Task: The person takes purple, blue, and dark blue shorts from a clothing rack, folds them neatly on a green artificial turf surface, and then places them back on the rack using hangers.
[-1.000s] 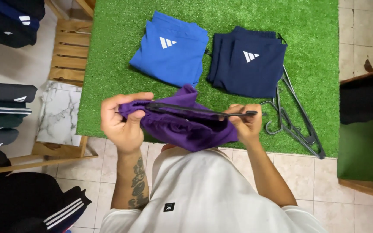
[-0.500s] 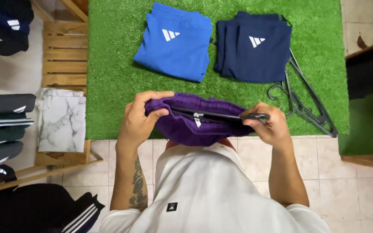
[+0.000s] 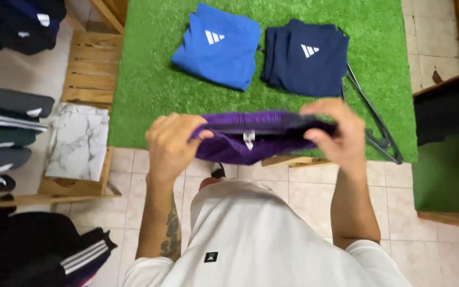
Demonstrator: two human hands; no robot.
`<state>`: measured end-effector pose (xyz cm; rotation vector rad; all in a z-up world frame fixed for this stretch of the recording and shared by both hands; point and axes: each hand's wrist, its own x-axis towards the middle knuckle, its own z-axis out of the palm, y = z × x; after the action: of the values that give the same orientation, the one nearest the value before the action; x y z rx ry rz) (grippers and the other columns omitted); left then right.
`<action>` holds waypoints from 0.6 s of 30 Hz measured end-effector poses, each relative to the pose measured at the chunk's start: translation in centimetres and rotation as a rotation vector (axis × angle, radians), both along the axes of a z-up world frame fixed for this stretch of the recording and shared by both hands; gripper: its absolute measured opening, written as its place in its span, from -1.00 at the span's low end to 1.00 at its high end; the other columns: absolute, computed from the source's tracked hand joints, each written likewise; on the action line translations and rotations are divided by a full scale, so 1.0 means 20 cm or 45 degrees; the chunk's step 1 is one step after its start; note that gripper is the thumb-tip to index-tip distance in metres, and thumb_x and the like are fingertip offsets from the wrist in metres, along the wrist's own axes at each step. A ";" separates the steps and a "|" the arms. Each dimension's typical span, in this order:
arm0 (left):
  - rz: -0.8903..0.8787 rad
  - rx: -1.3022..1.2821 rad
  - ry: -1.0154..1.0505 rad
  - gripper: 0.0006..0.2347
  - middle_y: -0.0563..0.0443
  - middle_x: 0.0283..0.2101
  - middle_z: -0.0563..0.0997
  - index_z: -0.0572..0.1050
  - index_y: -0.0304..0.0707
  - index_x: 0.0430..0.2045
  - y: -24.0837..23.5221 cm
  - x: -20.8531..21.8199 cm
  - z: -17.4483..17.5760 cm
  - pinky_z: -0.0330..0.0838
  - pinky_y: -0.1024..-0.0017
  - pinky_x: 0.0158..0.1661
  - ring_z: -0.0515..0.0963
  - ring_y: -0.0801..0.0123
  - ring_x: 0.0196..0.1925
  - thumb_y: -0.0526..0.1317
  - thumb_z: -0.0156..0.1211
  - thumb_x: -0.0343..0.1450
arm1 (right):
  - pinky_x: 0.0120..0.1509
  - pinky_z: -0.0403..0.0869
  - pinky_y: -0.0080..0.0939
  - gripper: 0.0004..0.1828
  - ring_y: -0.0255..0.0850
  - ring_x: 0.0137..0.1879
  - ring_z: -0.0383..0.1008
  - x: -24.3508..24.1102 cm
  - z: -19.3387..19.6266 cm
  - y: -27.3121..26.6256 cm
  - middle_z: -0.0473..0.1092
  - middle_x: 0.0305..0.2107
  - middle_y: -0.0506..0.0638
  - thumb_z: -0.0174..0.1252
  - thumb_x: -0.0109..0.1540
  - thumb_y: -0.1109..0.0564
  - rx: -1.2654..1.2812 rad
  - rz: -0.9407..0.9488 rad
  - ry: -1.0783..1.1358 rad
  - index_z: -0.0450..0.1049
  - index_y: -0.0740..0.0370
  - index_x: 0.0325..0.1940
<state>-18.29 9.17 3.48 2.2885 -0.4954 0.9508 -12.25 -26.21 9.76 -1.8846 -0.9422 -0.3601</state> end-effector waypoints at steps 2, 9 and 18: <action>0.074 -0.059 -0.041 -0.80 0.21 -0.40 0.63 0.62 -0.04 -0.31 0.00 -0.08 0.09 0.44 0.34 -0.20 0.59 0.24 -0.37 0.02 0.31 0.43 | 0.21 0.44 0.18 -0.45 0.27 0.02 0.49 -0.03 0.03 -0.10 0.46 -0.13 0.34 0.22 0.31 -0.09 -0.059 -0.075 -0.142 0.46 0.51 0.08; 0.040 -0.173 -0.168 -0.78 -0.06 -0.33 0.65 0.61 -0.34 -0.26 -0.17 -0.53 0.46 0.39 0.17 -0.21 0.58 -0.02 -0.35 -0.12 0.38 0.47 | 0.04 0.44 0.21 -0.45 0.32 -0.11 0.46 -0.38 -0.01 -0.33 0.43 -0.19 0.38 0.09 0.46 -0.03 0.001 -0.200 -0.416 0.47 0.67 0.11; 0.023 -0.179 0.051 -0.76 -0.13 -0.33 0.69 0.57 -0.46 -0.34 -0.28 -1.30 0.54 0.48 0.28 -0.22 0.70 0.20 -0.30 -0.18 0.38 0.35 | -0.27 0.49 0.13 -0.69 0.17 -0.42 0.40 -0.91 -0.05 -0.47 0.38 -0.50 0.40 -0.01 0.41 0.23 0.246 -0.152 -0.676 0.42 0.63 -0.24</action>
<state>-44.33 3.64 14.25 2.1843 -0.3792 0.9172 -30.52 -35.60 8.75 -1.6980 -1.0921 -1.0225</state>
